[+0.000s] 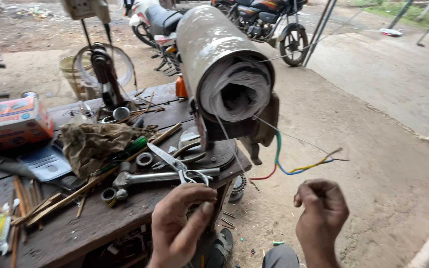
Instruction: The person joins electrical wires by hand, aligning the stripped ends and twisting them together. They then use pliers to grip and further twist the joined wires and use a lighter to burn the insulation on the wire ends.
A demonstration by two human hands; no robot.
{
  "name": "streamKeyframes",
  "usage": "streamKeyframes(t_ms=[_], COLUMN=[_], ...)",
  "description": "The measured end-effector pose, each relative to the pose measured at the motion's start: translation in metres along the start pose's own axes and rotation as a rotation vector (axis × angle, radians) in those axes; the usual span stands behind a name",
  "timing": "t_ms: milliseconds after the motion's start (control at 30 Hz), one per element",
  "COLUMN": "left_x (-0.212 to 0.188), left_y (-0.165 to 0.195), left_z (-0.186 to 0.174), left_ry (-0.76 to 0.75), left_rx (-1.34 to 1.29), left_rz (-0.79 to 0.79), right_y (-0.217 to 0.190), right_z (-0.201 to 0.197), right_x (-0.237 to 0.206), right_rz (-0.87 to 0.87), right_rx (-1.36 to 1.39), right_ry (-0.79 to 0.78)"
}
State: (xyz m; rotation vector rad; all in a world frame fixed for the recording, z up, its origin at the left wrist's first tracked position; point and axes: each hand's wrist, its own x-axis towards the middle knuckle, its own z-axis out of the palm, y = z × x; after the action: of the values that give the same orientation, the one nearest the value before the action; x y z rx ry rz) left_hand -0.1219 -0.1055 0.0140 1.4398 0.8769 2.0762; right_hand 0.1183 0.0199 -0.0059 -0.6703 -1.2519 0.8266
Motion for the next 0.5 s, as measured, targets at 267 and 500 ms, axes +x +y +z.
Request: streamKeyframes(t_ms=[267, 500], left_x=[0.062, 0.093], left_y=[0.054, 0.044], left_z=[0.073, 0.082], left_ry=[-0.369, -0.516], left_rx=[0.285, 0.401], left_rz=[0.136, -0.090], right_y=[-0.043, -0.044], right_z=[-0.020, -0.011], right_x=[0.045, 0.056], right_rz=[0.191, -0.040], right_rx=[0.320, 0.075], right_ry=[-0.250, -0.573])
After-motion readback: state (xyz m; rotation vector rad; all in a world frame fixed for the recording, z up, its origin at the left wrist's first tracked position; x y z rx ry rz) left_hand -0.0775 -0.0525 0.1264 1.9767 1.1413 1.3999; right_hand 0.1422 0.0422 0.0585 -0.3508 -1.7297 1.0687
